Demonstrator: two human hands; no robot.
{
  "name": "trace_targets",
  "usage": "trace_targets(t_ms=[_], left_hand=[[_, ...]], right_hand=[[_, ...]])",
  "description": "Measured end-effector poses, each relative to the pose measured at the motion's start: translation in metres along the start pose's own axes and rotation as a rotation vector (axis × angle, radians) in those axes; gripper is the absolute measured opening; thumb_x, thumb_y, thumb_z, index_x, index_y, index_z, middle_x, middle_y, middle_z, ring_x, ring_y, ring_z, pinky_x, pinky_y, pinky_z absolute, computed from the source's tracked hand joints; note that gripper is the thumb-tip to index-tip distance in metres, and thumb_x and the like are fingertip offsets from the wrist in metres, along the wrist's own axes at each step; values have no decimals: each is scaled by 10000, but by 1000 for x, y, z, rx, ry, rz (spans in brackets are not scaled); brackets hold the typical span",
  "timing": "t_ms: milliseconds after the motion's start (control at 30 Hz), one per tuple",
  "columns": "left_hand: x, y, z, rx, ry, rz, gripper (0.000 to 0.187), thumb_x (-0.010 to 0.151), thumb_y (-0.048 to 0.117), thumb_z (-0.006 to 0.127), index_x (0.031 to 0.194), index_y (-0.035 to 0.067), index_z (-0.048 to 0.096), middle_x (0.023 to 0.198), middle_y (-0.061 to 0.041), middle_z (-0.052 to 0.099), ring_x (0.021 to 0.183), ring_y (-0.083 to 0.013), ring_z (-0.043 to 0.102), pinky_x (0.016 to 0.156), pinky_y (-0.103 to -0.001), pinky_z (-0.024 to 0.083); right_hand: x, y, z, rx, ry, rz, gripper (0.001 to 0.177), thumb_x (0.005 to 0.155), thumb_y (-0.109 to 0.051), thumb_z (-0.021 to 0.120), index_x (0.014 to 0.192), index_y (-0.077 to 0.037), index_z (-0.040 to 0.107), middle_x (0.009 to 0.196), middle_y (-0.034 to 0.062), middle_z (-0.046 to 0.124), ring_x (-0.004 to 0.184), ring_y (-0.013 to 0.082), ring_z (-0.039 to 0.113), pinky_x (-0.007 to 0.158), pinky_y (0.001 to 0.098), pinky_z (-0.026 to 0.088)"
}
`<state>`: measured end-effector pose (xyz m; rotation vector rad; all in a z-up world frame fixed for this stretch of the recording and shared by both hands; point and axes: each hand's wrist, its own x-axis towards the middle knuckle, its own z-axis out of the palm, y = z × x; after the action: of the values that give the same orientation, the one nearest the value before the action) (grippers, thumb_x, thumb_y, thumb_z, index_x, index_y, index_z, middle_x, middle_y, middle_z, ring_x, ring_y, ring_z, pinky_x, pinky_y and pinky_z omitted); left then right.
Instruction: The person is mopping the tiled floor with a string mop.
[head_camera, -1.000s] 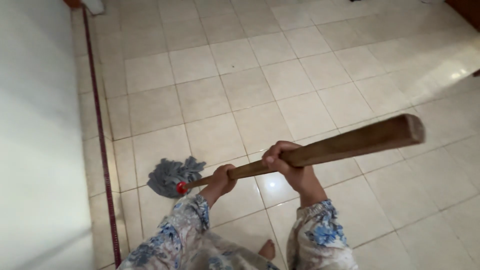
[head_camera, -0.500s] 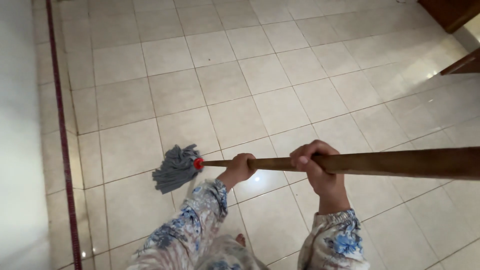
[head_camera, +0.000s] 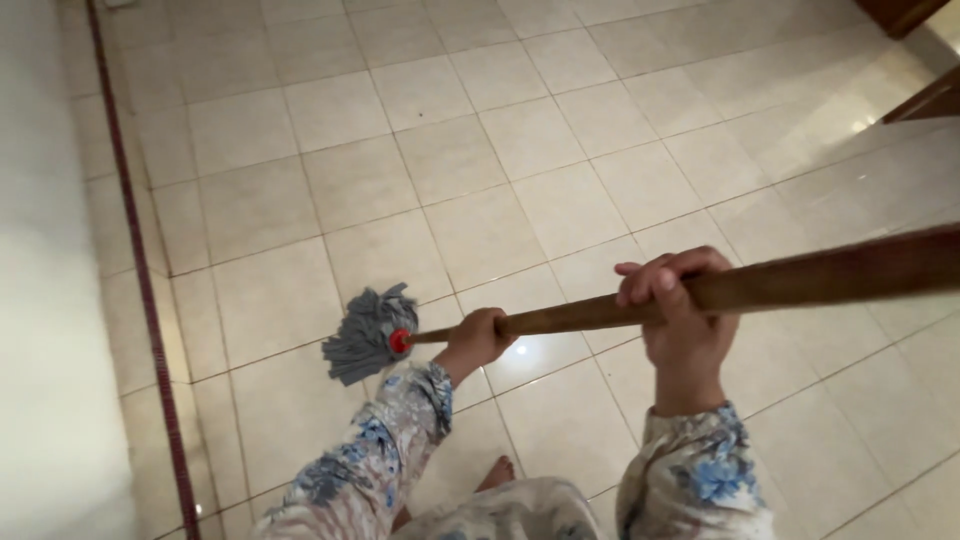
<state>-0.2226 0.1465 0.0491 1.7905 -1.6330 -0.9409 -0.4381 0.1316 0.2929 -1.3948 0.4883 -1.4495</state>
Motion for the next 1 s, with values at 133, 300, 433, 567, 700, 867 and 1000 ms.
trace_targets(t_ms=[133,300,433,567,700,867,1000], left_hand=[[-41,-2,-38,38,-60,-146,297,847,430,718,910,140,725,908,-78,735,904,-316,707,760,-467,534],[-91,-80,-69,-7,-108,-180,355,849,460,707,969,127,716,943,-114,759,920,-318,728,798,-453,559],[-125,-97,-109,63,-137,-378,371,840,468,720,1018,144,700,1024,-103,748,989,-322,705,835,-459,532],[-143,-157,-105,42,-62,-261,385,839,452,731,1001,104,706,981,-139,751,968,-335,707,820,-454,540],[-147,-191,-88,-29,92,-205,372,789,376,777,962,57,696,933,-177,752,925,-336,726,797,-436,554],[-140,-185,-63,-104,355,-244,381,733,340,820,911,41,665,884,-189,741,875,-340,730,757,-422,559],[-128,-178,-36,-7,276,-271,297,792,326,791,948,88,707,903,-180,752,919,-340,740,773,-412,569]], right_hand=[[-3,15,24,34,99,65,82,1030,-36,597,992,-67,530,770,100,614,705,236,647,954,520,608],[-37,54,81,62,94,145,84,972,12,599,974,-55,547,759,99,627,704,236,657,961,524,603],[-44,74,125,113,-42,173,78,964,24,613,965,-37,564,778,97,628,757,230,667,993,511,585],[-47,79,158,198,-87,281,106,954,10,633,939,-53,550,762,80,618,756,209,660,964,497,588],[-51,91,173,343,-145,362,131,955,-5,661,922,-54,544,746,74,602,732,192,617,826,401,558],[-50,92,164,337,-75,348,135,896,4,680,890,-47,555,740,66,603,690,167,574,650,321,484],[-50,71,129,295,-191,396,156,891,-9,717,818,-48,586,759,42,607,732,142,579,664,305,477]])
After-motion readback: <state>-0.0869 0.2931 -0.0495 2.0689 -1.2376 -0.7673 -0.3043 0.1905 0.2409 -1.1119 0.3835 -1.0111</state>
